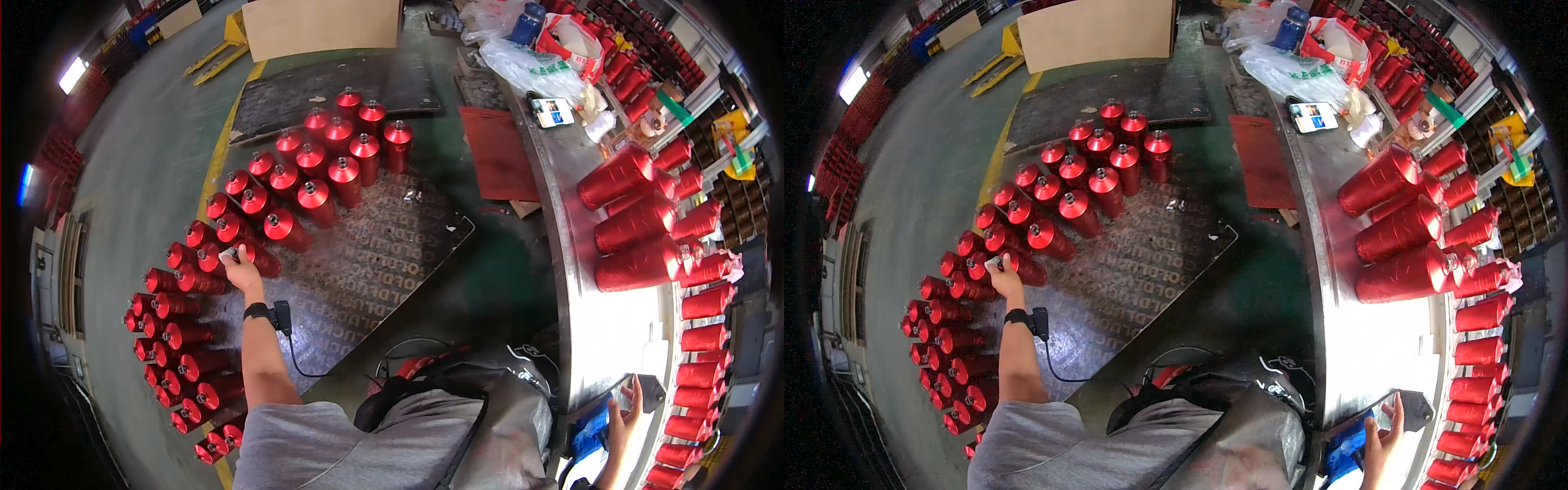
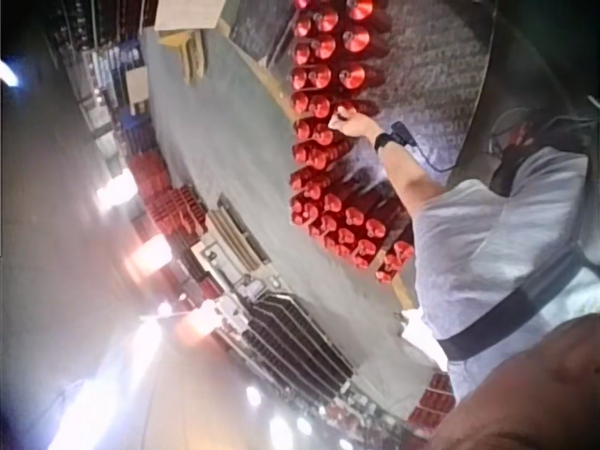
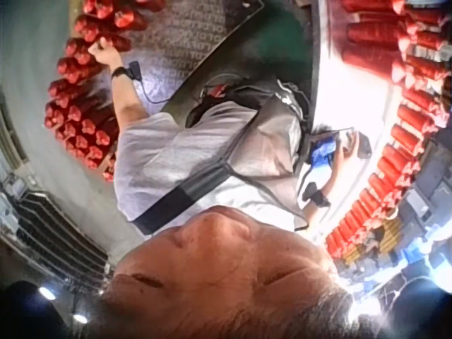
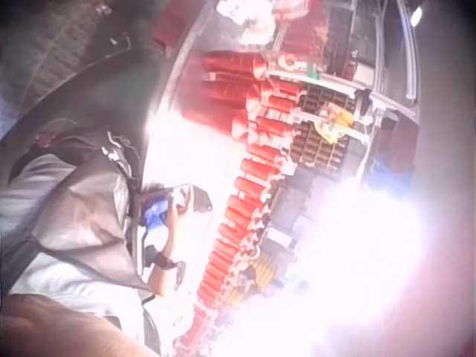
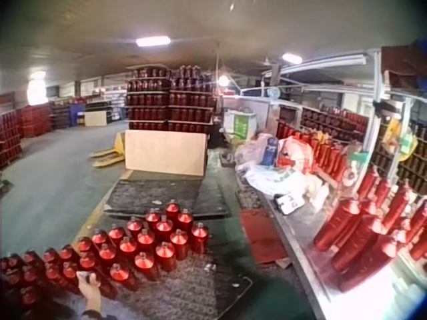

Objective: Applying labels and protective films to red liquor bottles on a production line.

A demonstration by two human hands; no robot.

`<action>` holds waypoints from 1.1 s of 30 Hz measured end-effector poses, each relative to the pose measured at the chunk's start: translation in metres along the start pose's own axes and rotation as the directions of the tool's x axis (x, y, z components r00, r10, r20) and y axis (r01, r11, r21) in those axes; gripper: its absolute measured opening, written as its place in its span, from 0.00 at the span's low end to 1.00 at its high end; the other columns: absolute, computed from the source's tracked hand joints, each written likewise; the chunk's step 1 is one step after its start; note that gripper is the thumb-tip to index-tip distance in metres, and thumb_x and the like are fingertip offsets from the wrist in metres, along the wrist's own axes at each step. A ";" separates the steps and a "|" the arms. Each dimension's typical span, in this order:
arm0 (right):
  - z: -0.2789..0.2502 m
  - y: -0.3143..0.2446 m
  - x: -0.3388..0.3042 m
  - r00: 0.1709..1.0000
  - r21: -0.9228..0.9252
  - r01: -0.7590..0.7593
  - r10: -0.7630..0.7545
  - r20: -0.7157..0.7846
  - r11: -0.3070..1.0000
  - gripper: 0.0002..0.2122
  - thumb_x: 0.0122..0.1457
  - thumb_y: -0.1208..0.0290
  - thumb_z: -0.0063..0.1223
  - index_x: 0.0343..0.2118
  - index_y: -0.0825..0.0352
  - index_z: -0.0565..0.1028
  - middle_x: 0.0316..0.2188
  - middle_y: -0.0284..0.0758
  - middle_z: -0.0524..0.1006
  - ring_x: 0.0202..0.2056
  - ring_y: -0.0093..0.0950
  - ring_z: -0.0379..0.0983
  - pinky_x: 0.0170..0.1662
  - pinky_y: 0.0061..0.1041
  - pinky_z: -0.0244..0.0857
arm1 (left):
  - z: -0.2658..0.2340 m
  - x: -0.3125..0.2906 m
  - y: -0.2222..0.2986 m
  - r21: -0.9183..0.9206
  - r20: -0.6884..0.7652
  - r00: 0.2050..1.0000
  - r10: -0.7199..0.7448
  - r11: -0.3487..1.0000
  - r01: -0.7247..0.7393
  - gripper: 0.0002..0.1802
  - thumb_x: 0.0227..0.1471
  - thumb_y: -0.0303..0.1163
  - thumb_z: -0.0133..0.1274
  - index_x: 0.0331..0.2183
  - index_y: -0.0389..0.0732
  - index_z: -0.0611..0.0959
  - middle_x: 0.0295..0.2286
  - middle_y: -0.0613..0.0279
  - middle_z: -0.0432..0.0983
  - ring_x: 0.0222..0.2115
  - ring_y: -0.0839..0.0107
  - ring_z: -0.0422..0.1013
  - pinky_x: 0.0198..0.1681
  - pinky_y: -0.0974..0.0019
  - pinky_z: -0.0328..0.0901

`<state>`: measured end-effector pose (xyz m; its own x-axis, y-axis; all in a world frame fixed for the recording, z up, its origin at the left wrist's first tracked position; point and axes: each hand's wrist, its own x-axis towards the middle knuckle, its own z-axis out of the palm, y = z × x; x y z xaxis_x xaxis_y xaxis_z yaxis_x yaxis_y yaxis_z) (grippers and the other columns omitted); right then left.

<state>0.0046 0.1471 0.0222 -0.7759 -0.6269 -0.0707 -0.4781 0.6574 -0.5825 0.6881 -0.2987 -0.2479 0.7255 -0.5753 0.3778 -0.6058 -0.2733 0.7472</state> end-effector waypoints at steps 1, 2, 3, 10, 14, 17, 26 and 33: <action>-0.001 -0.001 -0.003 0.999 0.014 -0.052 0.052 0.007 0.999 0.33 0.56 0.60 0.62 0.65 0.56 0.63 0.46 0.40 0.74 0.37 0.21 0.69 0.33 0.17 0.62 | 0.000 0.001 0.001 0.052 -0.009 1.000 -0.007 0.999 0.007 0.27 0.51 0.47 0.62 0.40 0.33 0.78 0.37 0.41 0.78 0.38 0.43 0.74 0.42 0.49 0.67; 0.000 0.001 -0.004 0.999 0.018 -0.053 0.053 0.009 0.998 0.33 0.56 0.60 0.62 0.65 0.56 0.63 0.46 0.40 0.74 0.37 0.21 0.69 0.33 0.17 0.62 | -0.003 0.001 0.002 0.053 -0.010 1.000 -0.003 0.999 0.004 0.27 0.51 0.47 0.62 0.40 0.33 0.78 0.37 0.41 0.78 0.38 0.43 0.74 0.42 0.49 0.67; 0.002 0.004 -0.006 0.999 0.023 -0.045 0.045 0.000 0.999 0.33 0.56 0.62 0.63 0.65 0.57 0.64 0.46 0.40 0.74 0.39 0.22 0.69 0.34 0.18 0.63 | -0.006 0.003 0.004 0.132 0.009 1.000 -0.016 0.991 0.015 0.27 0.50 0.49 0.63 0.40 0.34 0.78 0.36 0.42 0.78 0.38 0.43 0.74 0.41 0.48 0.67; 0.001 0.054 -0.022 0.996 0.184 0.009 0.008 -0.093 0.983 0.34 0.52 0.71 0.65 0.64 0.61 0.64 0.48 0.42 0.74 0.35 0.19 0.73 0.28 0.14 0.60 | 0.007 -0.022 0.065 0.440 -0.044 0.997 -0.068 0.895 0.081 0.43 0.41 0.65 0.62 0.43 0.33 0.81 0.37 0.44 0.77 0.40 0.43 0.74 0.42 0.46 0.69; 0.002 0.009 -0.024 0.996 0.369 -0.043 0.067 -0.054 0.928 0.32 0.52 0.77 0.62 0.63 0.61 0.65 0.48 0.39 0.75 0.17 0.11 0.63 0.19 0.14 0.56 | 0.018 -0.010 0.120 -0.158 -0.095 0.951 0.296 0.938 -0.308 0.35 0.57 0.45 0.58 0.52 0.22 0.72 0.49 0.33 0.70 0.51 0.45 0.68 0.57 0.51 0.62; -0.014 -0.014 -0.026 0.992 0.251 -0.076 0.099 -0.081 0.965 0.31 0.52 0.76 0.62 0.62 0.61 0.67 0.45 0.37 0.77 0.17 0.13 0.62 0.21 0.16 0.59 | 0.000 -0.118 0.305 -0.653 0.339 0.824 0.454 0.744 -0.141 0.30 0.61 0.35 0.53 0.57 0.24 0.66 0.57 0.43 0.64 0.58 0.56 0.62 0.62 0.58 0.56; -0.031 0.007 -0.067 0.944 0.262 -0.174 0.237 -0.231 0.949 0.30 0.50 0.72 0.64 0.59 0.64 0.70 0.42 0.38 0.79 0.26 0.19 0.68 0.27 0.19 0.62 | -0.086 -0.440 0.526 -0.939 -0.078 -0.470 0.879 0.094 0.331 0.33 0.46 0.26 0.61 0.54 0.29 0.71 0.56 0.42 0.66 0.57 0.53 0.65 0.60 0.58 0.59; -0.037 0.027 -0.135 0.681 0.441 -0.463 0.627 -0.379 0.769 0.29 0.48 0.72 0.64 0.57 0.65 0.72 0.41 0.37 0.80 0.27 0.19 0.67 0.27 0.17 0.59 | -0.108 -0.538 0.596 -0.918 -0.090 -0.392 0.915 0.076 0.389 0.50 0.50 0.23 0.55 0.65 0.25 0.44 0.66 0.40 0.38 0.68 0.54 0.35 0.69 0.58 0.31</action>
<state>0.0807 0.2651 0.0462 -0.9838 0.1441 -0.1070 0.1735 0.6109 -0.7724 -0.0282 -0.0687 0.0528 -0.8097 0.0451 0.5851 0.5359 0.4631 0.7060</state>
